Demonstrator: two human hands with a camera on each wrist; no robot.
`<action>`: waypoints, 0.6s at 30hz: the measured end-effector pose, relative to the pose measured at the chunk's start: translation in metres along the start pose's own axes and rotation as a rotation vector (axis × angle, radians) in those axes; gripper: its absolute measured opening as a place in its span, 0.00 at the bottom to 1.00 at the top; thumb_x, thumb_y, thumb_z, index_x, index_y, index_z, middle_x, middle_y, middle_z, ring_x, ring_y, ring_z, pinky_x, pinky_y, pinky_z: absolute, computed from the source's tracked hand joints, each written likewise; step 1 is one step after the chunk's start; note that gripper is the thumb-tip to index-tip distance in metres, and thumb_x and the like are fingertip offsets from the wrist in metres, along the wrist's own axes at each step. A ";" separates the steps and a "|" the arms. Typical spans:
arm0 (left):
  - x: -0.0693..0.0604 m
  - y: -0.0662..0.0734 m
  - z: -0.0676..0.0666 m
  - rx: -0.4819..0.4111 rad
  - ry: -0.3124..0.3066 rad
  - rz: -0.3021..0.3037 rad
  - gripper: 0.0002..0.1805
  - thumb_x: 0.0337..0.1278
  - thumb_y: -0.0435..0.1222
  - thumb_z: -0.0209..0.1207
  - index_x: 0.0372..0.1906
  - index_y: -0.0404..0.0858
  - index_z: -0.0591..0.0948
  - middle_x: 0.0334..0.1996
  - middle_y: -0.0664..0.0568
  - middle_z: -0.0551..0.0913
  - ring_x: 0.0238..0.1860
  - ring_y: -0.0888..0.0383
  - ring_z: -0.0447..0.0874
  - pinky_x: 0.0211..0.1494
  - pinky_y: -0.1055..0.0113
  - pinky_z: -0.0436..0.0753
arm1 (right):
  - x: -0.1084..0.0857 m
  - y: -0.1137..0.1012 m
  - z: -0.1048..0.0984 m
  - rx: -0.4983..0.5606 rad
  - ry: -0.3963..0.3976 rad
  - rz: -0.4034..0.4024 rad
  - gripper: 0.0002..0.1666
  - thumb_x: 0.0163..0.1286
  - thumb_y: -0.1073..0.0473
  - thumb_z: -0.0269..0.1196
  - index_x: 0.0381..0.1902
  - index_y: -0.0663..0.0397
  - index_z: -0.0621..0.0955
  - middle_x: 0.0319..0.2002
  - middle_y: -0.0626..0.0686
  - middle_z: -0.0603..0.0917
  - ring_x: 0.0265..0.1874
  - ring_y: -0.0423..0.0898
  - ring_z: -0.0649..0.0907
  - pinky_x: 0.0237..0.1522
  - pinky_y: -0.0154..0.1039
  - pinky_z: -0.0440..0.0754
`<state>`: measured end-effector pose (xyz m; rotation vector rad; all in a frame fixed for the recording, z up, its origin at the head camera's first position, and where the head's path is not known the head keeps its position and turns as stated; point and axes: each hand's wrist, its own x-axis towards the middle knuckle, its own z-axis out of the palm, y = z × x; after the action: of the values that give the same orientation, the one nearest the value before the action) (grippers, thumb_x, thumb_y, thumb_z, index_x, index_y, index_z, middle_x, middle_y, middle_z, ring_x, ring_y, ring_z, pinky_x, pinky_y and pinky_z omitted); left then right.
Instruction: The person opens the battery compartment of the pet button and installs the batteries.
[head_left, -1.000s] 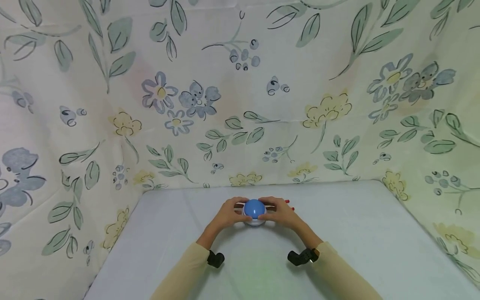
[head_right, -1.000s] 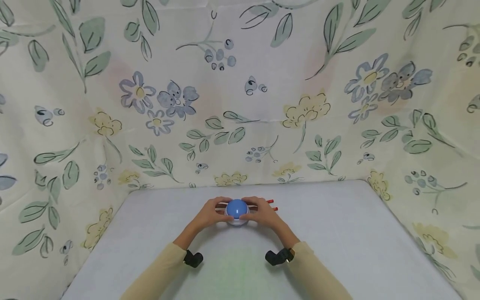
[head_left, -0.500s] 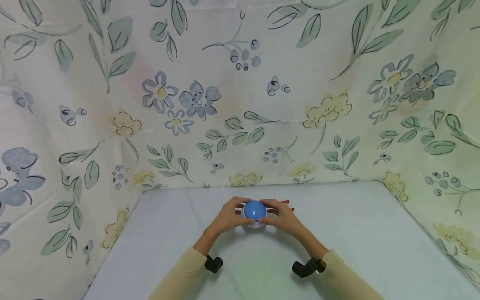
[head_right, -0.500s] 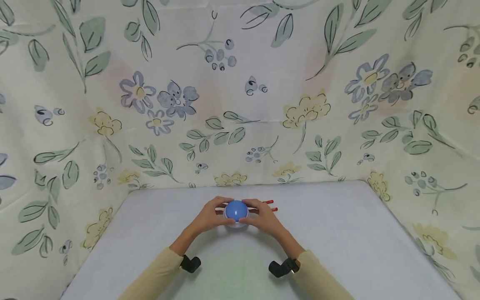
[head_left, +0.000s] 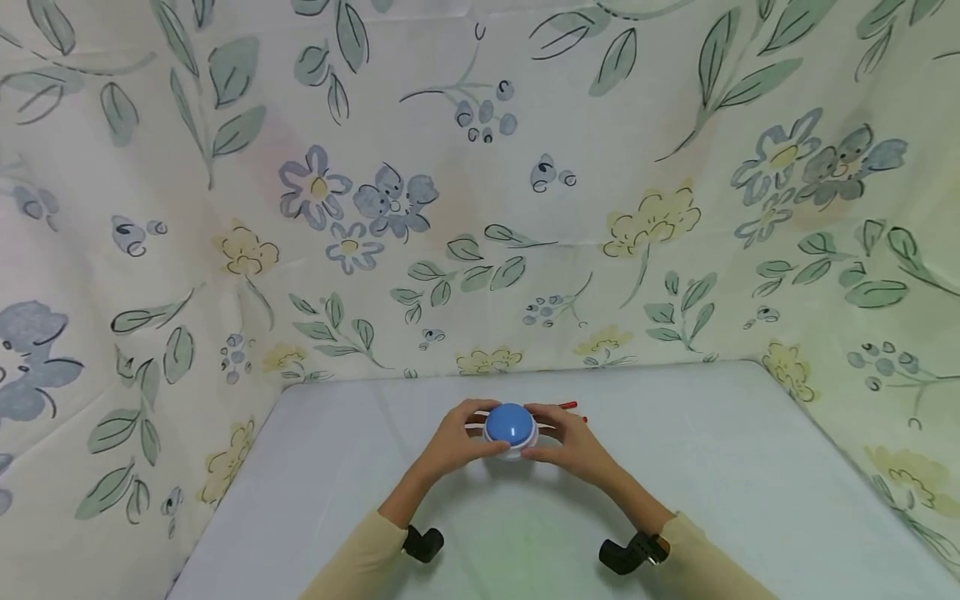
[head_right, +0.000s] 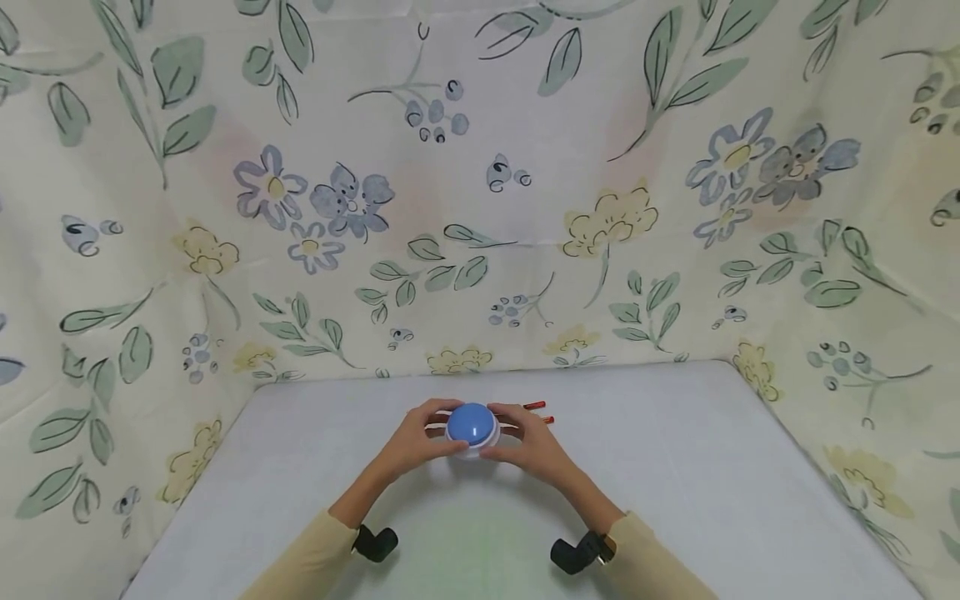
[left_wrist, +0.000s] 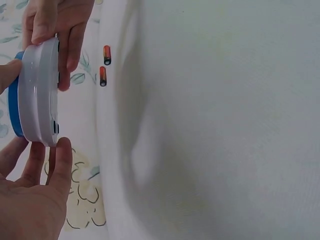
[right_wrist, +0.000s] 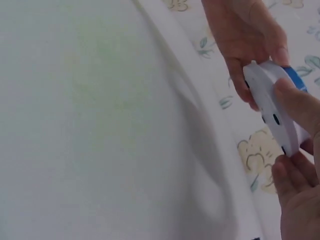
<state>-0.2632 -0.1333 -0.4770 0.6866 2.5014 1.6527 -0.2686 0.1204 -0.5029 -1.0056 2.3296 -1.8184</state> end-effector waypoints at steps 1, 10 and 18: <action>-0.001 0.001 0.001 -0.003 -0.004 -0.002 0.35 0.54 0.39 0.76 0.67 0.38 0.75 0.62 0.47 0.75 0.60 0.47 0.76 0.61 0.55 0.79 | -0.001 0.000 0.001 -0.006 0.006 0.000 0.40 0.61 0.64 0.76 0.70 0.62 0.73 0.65 0.59 0.76 0.63 0.56 0.76 0.62 0.52 0.75; -0.001 0.011 0.004 0.119 -0.020 0.015 0.40 0.51 0.46 0.77 0.69 0.40 0.75 0.59 0.47 0.73 0.56 0.49 0.77 0.57 0.54 0.81 | -0.003 -0.006 0.006 -0.034 0.065 -0.038 0.40 0.60 0.63 0.77 0.68 0.63 0.74 0.63 0.59 0.78 0.62 0.57 0.77 0.61 0.54 0.74; -0.004 0.007 0.004 0.047 -0.001 -0.035 0.38 0.56 0.45 0.74 0.68 0.37 0.73 0.61 0.46 0.75 0.56 0.47 0.80 0.57 0.53 0.81 | -0.002 -0.004 0.007 0.018 0.090 -0.100 0.42 0.58 0.70 0.76 0.69 0.64 0.72 0.65 0.67 0.74 0.62 0.60 0.77 0.60 0.55 0.75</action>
<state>-0.2560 -0.1296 -0.4729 0.6438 2.5446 1.5863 -0.2625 0.1149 -0.5027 -1.0791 2.3487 -1.9560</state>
